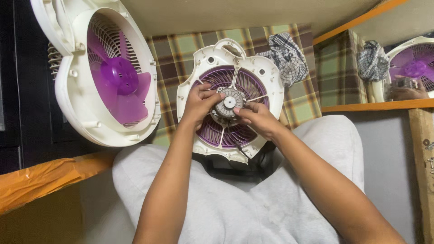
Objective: The person disassembles a small electric fan by removing the motor from the fan housing. They use a cloth to wipe the motor, then use a screwdriver to loosen and remove the motor. The fan blades and housing remain visible throughout.
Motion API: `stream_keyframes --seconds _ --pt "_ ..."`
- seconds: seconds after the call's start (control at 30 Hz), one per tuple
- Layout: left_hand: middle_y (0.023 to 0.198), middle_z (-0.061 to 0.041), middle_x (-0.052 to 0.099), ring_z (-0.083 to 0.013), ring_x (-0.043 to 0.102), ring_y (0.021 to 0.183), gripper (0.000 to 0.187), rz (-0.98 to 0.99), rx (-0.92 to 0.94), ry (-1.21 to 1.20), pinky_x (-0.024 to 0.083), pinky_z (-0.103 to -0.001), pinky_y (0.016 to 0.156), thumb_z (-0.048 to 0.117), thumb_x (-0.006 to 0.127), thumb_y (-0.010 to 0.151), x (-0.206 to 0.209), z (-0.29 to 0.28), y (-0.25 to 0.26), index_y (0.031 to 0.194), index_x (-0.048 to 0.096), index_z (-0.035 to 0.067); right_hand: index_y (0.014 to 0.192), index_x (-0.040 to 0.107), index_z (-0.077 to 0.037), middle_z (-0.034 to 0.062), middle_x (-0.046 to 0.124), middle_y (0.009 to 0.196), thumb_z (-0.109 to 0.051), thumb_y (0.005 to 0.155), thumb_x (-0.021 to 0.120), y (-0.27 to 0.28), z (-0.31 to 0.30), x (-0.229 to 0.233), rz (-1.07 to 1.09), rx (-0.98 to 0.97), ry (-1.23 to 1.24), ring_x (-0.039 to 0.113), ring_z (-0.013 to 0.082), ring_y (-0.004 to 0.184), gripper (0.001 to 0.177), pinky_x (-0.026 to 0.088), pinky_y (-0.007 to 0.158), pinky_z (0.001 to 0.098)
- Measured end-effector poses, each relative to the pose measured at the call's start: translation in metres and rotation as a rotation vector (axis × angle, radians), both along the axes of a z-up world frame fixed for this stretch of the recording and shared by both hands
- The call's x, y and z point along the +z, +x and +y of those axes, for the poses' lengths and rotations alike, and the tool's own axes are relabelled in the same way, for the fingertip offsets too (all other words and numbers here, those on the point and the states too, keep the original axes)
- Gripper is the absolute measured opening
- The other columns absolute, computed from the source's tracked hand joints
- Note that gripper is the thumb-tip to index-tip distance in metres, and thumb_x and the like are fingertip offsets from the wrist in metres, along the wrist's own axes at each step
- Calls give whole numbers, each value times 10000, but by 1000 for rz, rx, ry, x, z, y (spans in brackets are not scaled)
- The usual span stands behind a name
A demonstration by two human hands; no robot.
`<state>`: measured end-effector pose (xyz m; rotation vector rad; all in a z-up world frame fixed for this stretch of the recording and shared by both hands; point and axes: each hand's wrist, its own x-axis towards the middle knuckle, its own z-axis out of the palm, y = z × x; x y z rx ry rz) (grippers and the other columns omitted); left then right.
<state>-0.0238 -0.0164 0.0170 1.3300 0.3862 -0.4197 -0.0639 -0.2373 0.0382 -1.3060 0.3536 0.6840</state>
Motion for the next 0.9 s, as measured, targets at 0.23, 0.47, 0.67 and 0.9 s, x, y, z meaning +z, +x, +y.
stream_keyframes --seconds 0.23,0.47,0.67,0.9 --pt "1184 -171 732 -191 693 1065 581 -21 -80 3 544 -291 918 206 683 897 -19 -1 7 1411 542 -25 1236 586 96 108 730 1054 -293 894 721 -8 5 -18 39 -68 -9 715 89 866 536 591 820 216" --pt "1247 -194 729 -212 702 1094 658 16 -130 109 547 -305 921 230 729 864 -12 1 4 1425 466 8 1284 552 98 175 712 1185 -293 902 728 -10 8 -25 -8 -25 -53 727 202 1057 576 593 970 310" --pt "1305 -223 681 -247 680 1153 671 -24 -199 149 555 -346 942 256 790 848 -16 4 4 1400 497 12 1313 543 108 170 724 1154 -305 870 754 -5 10 -9 -1 56 -255 741 197 1010 641 597 923 287" --pt "1275 -216 706 -240 685 1174 583 -122 -291 283 543 -337 955 274 773 890 -29 7 2 1360 546 14 1364 513 117 162 741 979 -283 861 788 -6 14 7 -80 119 -509 707 169 817 699 553 716 262"
